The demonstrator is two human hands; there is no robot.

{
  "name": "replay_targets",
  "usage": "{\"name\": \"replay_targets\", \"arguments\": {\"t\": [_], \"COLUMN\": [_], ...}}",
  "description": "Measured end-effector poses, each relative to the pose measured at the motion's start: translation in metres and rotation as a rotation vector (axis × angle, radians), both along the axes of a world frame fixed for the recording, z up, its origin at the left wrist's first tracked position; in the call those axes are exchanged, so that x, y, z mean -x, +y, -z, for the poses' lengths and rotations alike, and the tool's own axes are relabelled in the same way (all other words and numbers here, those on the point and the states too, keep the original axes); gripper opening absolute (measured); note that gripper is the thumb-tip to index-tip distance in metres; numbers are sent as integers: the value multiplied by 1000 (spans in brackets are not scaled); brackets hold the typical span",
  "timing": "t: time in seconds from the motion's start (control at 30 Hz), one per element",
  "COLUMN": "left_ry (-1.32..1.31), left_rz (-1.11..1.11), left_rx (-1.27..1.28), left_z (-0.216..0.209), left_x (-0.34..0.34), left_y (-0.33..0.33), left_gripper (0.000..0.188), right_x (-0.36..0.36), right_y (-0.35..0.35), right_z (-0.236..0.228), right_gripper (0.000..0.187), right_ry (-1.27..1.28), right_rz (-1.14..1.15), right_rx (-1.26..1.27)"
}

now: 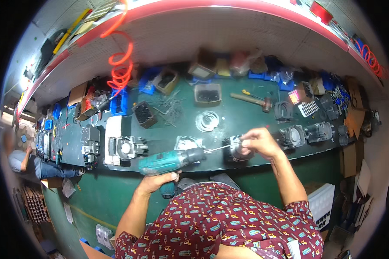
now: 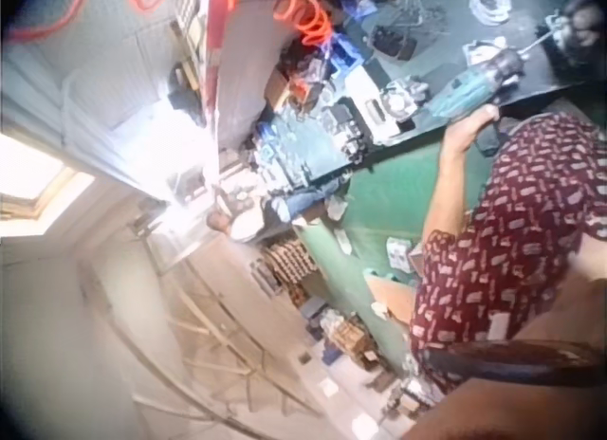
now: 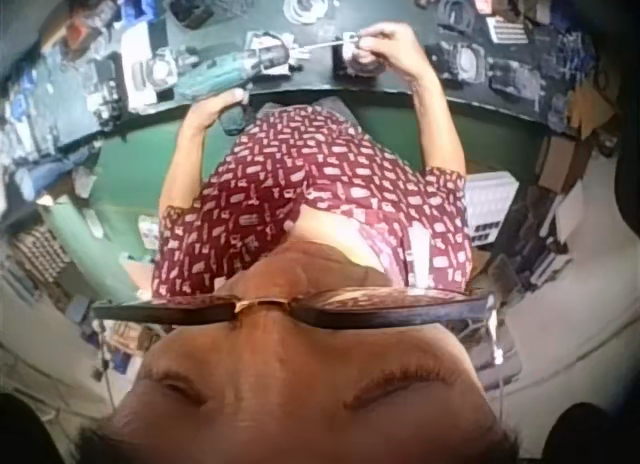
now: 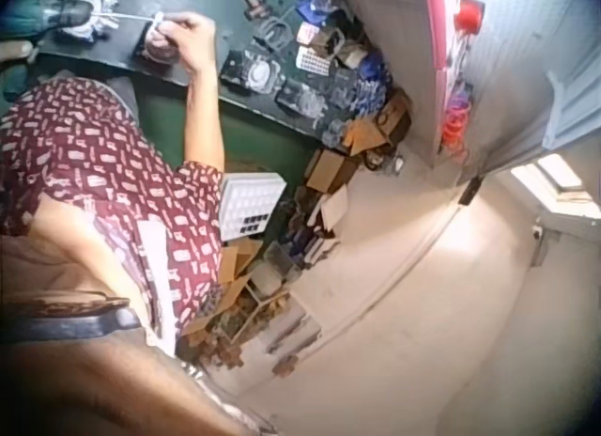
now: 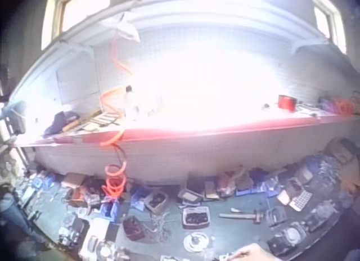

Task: The person assembles small electrical components on a workbench using a cordless drill and a pneumatic air gun. They repeatedly insert screws into metal housings, tighten them with the drill, and then use the air gun to blow debris from the assembly. The process is repeated for multiple units.

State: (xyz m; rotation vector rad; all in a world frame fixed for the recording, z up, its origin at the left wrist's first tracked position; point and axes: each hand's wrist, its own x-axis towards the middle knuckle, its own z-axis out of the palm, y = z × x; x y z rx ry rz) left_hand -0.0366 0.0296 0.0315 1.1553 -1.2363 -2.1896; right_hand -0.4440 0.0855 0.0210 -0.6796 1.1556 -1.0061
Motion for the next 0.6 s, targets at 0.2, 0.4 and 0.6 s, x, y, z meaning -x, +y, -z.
{"name": "replay_targets", "arguments": {"t": [0.2,0.4,0.6], "left_ry": [33,59,17], "left_rz": [-149,-189,-272], "left_rx": [-50,-46,-46], "left_z": [14,16,17], "left_x": [8,20,11], "left_y": [18,19,22], "left_gripper": [38,39,43], "right_x": [6,21,12], "right_y": [-21,-37,-69], "right_z": [-1,14,37], "right_gripper": [44,56,72], "right_ry": [-43,-231,-457], "right_rz": [-106,-207,-267], "right_rx": [-69,-79,-61]}}
